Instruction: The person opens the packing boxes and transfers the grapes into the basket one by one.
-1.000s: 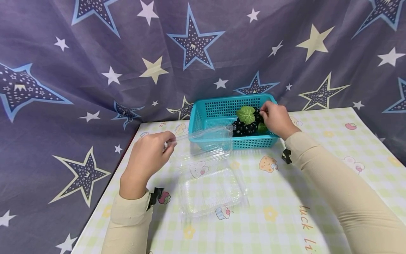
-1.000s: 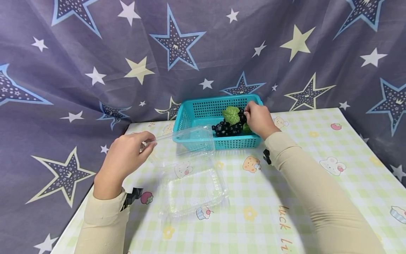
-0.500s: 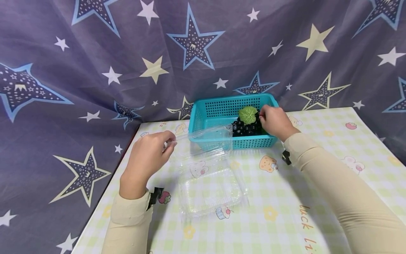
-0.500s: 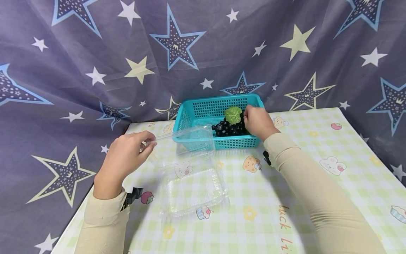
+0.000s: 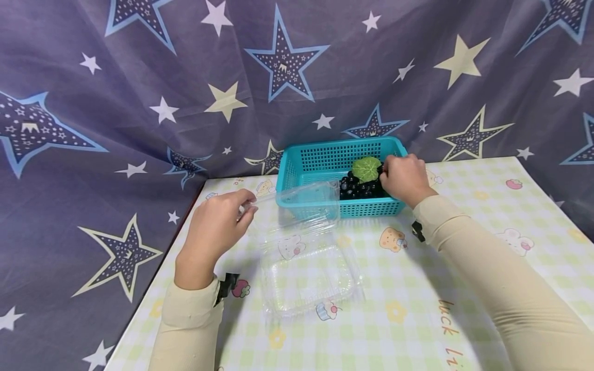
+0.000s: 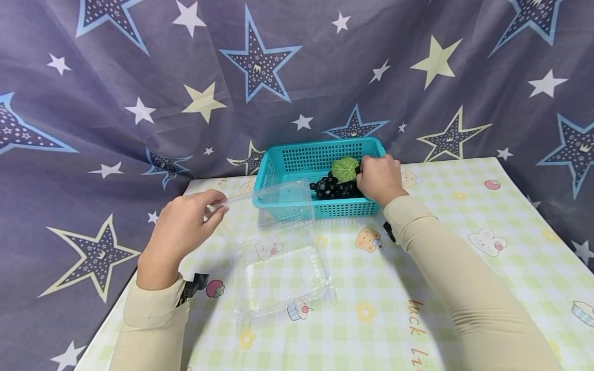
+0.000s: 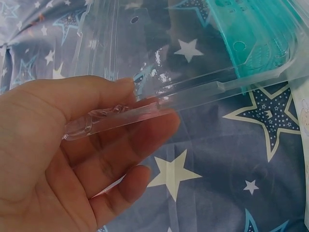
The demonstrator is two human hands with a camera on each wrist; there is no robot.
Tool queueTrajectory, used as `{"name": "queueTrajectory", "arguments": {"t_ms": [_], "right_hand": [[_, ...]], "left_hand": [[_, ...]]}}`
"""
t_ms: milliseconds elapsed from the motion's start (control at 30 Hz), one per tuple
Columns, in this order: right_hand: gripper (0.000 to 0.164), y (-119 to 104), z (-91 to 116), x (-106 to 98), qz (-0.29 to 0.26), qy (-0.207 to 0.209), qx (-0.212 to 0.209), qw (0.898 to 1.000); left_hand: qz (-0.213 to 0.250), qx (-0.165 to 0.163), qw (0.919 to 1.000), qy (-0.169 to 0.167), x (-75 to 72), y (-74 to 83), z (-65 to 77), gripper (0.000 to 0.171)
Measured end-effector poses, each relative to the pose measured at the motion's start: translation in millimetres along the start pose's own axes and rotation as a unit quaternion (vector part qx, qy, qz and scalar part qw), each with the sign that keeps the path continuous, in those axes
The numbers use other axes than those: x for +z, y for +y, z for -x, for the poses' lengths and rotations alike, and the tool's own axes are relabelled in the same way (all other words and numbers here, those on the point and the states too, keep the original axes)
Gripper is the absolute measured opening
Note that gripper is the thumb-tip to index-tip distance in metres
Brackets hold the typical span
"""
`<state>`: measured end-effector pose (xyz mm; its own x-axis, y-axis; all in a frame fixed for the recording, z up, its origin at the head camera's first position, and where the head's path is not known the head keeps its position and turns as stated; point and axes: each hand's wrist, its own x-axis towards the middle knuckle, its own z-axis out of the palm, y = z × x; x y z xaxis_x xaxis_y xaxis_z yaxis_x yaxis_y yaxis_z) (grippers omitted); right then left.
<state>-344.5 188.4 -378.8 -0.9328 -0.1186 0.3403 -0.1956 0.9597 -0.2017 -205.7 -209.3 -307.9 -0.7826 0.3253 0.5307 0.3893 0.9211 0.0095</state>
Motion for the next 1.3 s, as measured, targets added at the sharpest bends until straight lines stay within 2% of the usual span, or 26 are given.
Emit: {"name": "queueTrajectory", "arguments": {"t_ms": [267,567,900,1100,1300], "right_hand": [[0.016,-0.1,0.9,-0.7,0.015,-0.006,0.019,1.0],[0.016,0.9,0.7,-0.7,-0.002,-0.018,0.034,0.999],[0.017,2.1,0.5,0.9,0.006,0.001,0.049,0.999],[0.021,1.7,3.4,-0.4,0.014,0.005,0.071,0.997],[0.024,2.0,4.7,-4.0,0.014,-0.011,0.085,0.996]], "left_hand": [[0.012,-0.003,0.9999,-0.001,2.1,-3.6,-1.0,0.015],[0.026,-0.021,0.9994,-0.011,5.1,-7.9,-1.9,0.018],[0.025,-0.045,0.9982,-0.032,6.4,-9.3,-2.1,0.034],[0.022,-0.043,0.9986,-0.022,6.2,-8.8,-1.2,0.044],[0.026,-0.045,0.9985,-0.018,5.2,-7.9,-1.1,0.053]]}}
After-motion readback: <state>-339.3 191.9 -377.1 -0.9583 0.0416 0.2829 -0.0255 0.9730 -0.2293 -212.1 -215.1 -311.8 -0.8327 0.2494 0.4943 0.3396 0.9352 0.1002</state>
